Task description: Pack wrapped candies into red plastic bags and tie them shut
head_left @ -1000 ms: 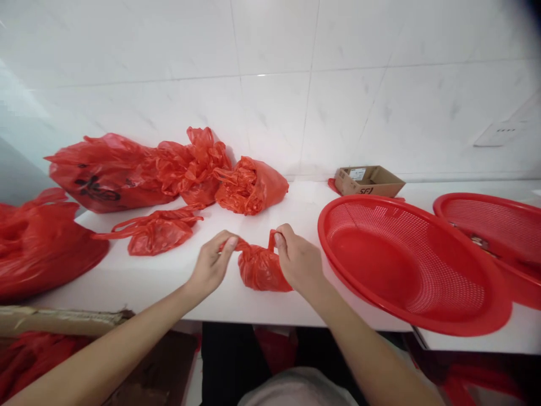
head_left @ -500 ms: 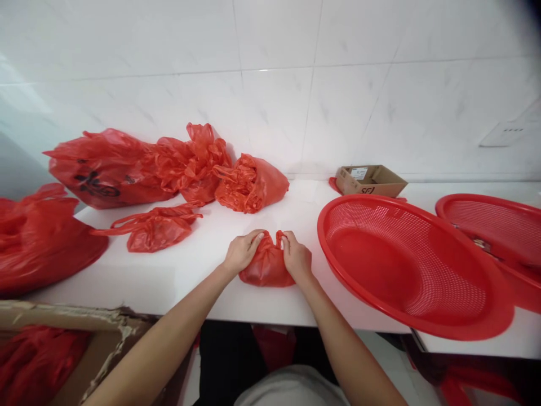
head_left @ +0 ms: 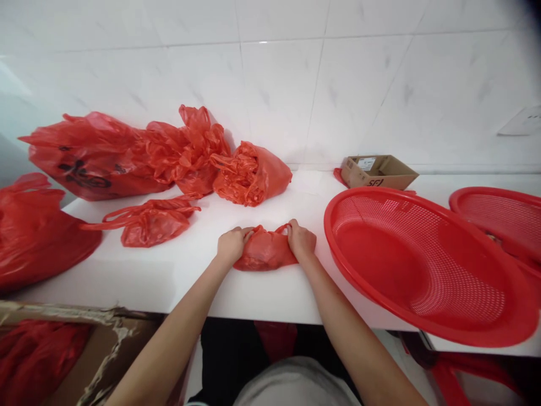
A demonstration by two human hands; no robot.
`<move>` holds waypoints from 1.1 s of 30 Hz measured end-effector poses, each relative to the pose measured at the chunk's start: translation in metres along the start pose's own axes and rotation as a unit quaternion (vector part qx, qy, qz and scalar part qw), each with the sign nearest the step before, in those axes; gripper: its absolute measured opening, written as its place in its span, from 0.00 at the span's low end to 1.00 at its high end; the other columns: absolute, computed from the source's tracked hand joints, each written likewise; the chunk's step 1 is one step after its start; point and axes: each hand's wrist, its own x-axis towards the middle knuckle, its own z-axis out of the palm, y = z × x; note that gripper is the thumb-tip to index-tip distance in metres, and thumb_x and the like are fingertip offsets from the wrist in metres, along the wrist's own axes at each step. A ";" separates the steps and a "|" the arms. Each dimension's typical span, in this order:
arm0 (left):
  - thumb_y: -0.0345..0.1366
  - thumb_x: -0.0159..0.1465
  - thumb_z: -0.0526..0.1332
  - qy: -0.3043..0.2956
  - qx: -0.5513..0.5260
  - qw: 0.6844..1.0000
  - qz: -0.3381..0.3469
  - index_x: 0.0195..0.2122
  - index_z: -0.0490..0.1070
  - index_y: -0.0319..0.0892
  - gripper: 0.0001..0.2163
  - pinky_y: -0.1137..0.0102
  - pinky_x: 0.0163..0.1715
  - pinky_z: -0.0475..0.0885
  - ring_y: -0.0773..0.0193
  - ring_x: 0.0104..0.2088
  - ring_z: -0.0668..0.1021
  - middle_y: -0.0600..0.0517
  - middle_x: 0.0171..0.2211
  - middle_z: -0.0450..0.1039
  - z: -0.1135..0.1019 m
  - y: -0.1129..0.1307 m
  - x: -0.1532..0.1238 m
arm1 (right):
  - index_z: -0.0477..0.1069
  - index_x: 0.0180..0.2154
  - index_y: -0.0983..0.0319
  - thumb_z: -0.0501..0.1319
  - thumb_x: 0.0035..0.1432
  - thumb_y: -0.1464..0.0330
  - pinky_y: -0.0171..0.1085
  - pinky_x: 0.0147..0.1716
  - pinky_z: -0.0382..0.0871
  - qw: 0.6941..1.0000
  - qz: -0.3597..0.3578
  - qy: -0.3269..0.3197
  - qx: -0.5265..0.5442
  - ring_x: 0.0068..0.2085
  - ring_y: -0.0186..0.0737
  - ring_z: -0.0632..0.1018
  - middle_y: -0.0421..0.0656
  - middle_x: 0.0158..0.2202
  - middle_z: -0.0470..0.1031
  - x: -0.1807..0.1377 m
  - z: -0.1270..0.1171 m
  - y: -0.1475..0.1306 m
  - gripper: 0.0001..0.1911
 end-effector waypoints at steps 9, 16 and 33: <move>0.35 0.70 0.46 0.048 0.052 0.997 0.039 0.59 0.70 0.51 0.20 0.59 0.48 0.62 0.53 0.43 0.74 0.45 0.40 0.74 0.017 -0.005 -0.009 | 0.65 0.53 0.57 0.45 0.68 0.60 0.38 0.37 0.63 0.998 0.030 -0.040 0.036 0.42 0.44 0.78 0.45 0.42 0.78 0.000 -0.015 -0.003 0.18; 0.40 0.71 0.47 0.077 0.053 0.995 0.034 0.58 0.70 0.51 0.19 0.59 0.46 0.63 0.53 0.42 0.74 0.46 0.38 0.74 0.020 -0.002 -0.012 | 0.49 0.67 0.59 0.50 0.60 0.43 0.54 0.51 0.60 0.997 -0.036 -0.041 0.046 0.59 0.61 0.65 0.58 0.64 0.57 -0.021 -0.014 -0.046 0.42; 0.46 0.67 0.53 0.109 -0.228 0.968 0.008 0.41 0.79 0.46 0.16 0.62 0.48 0.66 0.56 0.40 0.75 0.48 0.35 0.75 0.019 -0.009 -0.011 | 0.72 0.37 0.62 0.62 0.53 0.57 0.43 0.50 0.66 0.832 0.072 0.022 0.550 0.47 0.44 0.75 0.46 0.40 0.78 0.001 0.001 -0.018 0.15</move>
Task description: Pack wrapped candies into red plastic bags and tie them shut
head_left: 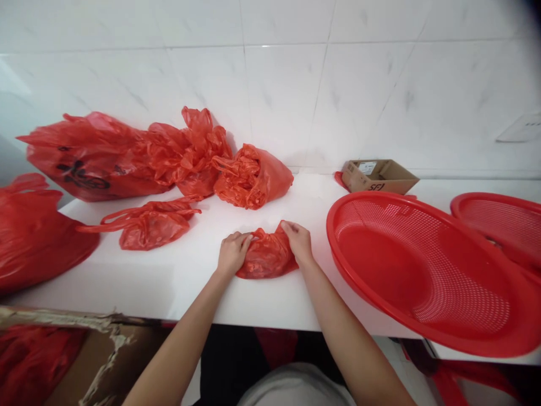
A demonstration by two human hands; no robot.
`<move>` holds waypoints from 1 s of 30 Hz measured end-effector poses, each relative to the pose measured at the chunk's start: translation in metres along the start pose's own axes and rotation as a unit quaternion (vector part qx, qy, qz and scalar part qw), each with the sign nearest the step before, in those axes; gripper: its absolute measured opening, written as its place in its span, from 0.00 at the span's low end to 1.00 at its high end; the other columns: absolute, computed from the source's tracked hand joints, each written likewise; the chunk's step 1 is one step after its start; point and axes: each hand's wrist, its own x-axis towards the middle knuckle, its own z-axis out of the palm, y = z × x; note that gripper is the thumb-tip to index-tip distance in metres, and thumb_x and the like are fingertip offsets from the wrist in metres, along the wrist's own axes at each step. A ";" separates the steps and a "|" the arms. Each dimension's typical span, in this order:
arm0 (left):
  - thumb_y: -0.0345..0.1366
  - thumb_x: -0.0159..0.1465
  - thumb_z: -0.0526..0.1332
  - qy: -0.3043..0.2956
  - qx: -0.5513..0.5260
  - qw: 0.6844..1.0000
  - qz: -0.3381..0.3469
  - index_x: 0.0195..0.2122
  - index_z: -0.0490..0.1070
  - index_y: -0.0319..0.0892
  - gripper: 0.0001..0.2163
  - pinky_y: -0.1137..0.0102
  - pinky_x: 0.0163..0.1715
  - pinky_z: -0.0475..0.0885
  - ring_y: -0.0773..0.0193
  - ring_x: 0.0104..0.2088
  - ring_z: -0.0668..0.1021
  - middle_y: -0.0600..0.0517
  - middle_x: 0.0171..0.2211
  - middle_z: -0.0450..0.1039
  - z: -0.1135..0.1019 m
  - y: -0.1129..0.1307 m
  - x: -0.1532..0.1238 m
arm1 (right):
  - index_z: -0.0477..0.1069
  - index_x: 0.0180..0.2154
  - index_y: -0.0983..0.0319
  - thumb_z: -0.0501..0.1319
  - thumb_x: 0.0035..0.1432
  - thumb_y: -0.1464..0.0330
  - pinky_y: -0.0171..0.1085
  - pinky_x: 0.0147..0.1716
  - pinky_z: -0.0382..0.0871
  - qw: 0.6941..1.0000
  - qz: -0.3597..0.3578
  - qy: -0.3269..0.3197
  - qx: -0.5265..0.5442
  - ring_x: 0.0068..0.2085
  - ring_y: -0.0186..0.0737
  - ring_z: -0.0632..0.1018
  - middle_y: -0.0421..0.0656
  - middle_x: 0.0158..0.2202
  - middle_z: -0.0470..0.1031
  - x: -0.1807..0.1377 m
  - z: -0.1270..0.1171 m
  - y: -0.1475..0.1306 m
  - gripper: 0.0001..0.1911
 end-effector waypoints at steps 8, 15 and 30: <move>0.55 0.65 0.49 0.057 -0.260 0.960 -0.088 0.26 0.66 0.42 0.23 0.65 0.33 0.73 0.64 0.25 0.74 0.53 0.22 0.69 -0.024 -0.009 -0.024 | 0.56 0.30 0.58 0.61 0.52 0.64 0.33 0.25 0.70 0.964 0.089 0.072 0.239 0.20 0.29 0.68 0.30 0.19 0.63 0.015 0.002 0.003 0.12; 0.57 0.64 0.49 0.147 -0.290 0.938 -0.118 0.20 0.53 0.46 0.23 0.64 0.34 0.74 0.66 0.21 0.68 0.58 0.17 0.55 -0.042 -0.011 -0.041 | 0.55 0.32 0.58 0.60 0.53 0.65 0.30 0.19 0.64 0.943 0.131 0.073 0.298 0.16 0.27 0.64 0.28 0.18 0.62 0.018 0.007 0.008 0.12; 0.34 0.50 0.70 -0.215 0.095 0.972 -0.005 0.24 0.77 0.45 0.03 0.60 0.41 0.71 0.52 0.36 0.79 0.50 0.28 0.78 -0.041 0.105 0.026 | 0.53 0.26 0.59 0.60 0.55 0.63 0.30 0.25 0.69 0.936 0.124 0.041 0.327 0.18 0.27 0.66 0.29 0.16 0.57 0.026 -0.016 0.011 0.16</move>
